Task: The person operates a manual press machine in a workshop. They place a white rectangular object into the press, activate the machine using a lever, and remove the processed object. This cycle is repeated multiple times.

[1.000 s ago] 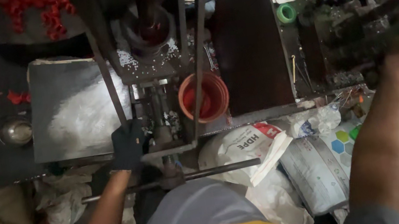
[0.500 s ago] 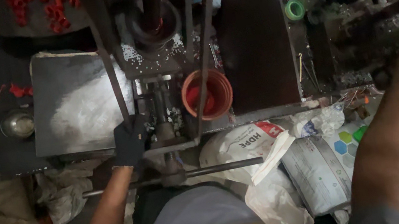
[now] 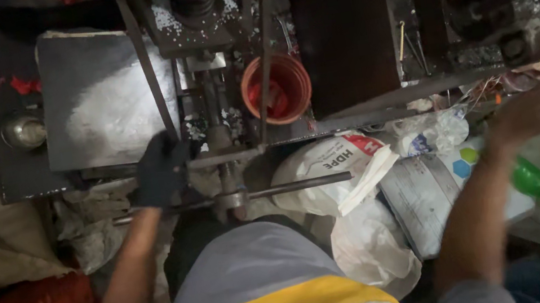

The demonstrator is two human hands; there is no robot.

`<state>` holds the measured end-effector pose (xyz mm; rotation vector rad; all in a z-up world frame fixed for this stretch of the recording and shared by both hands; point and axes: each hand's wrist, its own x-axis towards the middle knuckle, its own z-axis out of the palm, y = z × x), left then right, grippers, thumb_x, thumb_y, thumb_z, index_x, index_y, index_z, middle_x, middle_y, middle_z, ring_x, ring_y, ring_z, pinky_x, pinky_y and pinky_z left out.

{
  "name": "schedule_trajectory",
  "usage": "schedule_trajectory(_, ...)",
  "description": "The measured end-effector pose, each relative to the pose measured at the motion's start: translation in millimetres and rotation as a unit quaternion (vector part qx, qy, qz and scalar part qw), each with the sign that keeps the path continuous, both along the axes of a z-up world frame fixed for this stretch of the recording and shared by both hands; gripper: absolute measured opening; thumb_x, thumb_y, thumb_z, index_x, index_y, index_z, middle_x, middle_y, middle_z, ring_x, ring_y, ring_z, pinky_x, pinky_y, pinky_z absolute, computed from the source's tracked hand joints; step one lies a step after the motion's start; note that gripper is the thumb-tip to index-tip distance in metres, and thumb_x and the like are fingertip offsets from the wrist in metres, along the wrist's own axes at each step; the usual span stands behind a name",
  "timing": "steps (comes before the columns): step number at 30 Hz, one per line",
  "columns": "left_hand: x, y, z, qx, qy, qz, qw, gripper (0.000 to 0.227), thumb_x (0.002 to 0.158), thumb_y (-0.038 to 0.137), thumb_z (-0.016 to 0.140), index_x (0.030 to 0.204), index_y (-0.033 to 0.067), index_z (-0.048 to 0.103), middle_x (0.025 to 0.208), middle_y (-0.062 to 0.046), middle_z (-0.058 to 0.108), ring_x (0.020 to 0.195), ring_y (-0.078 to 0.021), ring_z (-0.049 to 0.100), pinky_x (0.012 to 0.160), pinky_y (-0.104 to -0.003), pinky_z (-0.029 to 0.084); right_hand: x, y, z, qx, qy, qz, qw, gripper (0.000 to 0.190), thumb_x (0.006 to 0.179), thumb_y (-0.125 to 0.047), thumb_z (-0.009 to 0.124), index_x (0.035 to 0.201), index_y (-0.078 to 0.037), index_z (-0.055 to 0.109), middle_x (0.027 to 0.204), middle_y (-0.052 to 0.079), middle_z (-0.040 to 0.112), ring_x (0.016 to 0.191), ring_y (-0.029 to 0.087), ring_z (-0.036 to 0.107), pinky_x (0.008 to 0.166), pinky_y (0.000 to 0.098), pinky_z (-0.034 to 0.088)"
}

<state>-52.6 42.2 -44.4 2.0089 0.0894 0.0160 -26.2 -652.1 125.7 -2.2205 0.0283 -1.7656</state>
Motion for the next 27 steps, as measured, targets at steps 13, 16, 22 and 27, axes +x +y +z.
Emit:
schedule_trajectory(13, -46, 74, -49, 0.339, 0.098, -0.358, 0.864, 0.060, 0.076, 0.048, 0.072, 0.125, 0.0125, 0.068, 0.126, -0.022, 0.064, 0.112, -0.0437, 0.063, 0.096, -0.051, 0.050, -123, 264, -226, 0.896, 0.083, 0.251, 0.356, 0.052, 0.102, -0.044, 0.047, 0.057, -0.022, 0.032, 0.049, -0.006, 0.030, 0.044, 0.013, 0.033, 0.051, 0.0325, 0.033)
schedule_trajectory(16, -35, 80, -34, 0.319, 0.036, -0.298, 0.899, 0.060, 0.077, 0.039, 0.070, 0.125, 0.0042, 0.068, 0.124, -0.026, 0.065, 0.111, -0.0445, 0.064, 0.095, -0.051, 0.051, -113, 267, -231, 0.895, 0.076, 0.201, 0.391, 0.055, 0.102, -0.049, 0.046, 0.058, -0.023, 0.029, 0.050, -0.007, 0.026, 0.043, 0.012, 0.027, 0.047, 0.0302, 0.027)
schedule_trajectory(22, -30, 94, -33, 0.449, 0.123, -0.356, 0.810, 0.044, 0.074, 0.050, 0.068, 0.105, 0.0192, 0.075, 0.119, -0.017, 0.069, 0.114, -0.0408, 0.065, 0.098, -0.057, 0.051, -126, 265, -238, 0.892, 0.043, 0.207, 0.399, 0.054, 0.101, -0.050, 0.046, 0.057, -0.025, 0.028, 0.049, -0.008, 0.022, 0.041, 0.011, 0.023, 0.042, 0.0284, 0.024)
schedule_trajectory(27, -38, 106, -102, 0.385, 0.184, -0.447, 0.786, 0.041, 0.081, 0.048, 0.064, 0.107, 0.0188, 0.075, 0.116, -0.016, 0.072, 0.110, -0.0392, 0.069, 0.095, -0.056, 0.052, -132, 294, -180, 0.846, 0.040, 0.225, 0.481, 0.052, 0.103, -0.042, 0.052, 0.061, -0.023, 0.028, 0.053, -0.006, 0.023, 0.048, 0.013, 0.025, 0.050, 0.0311, 0.027)
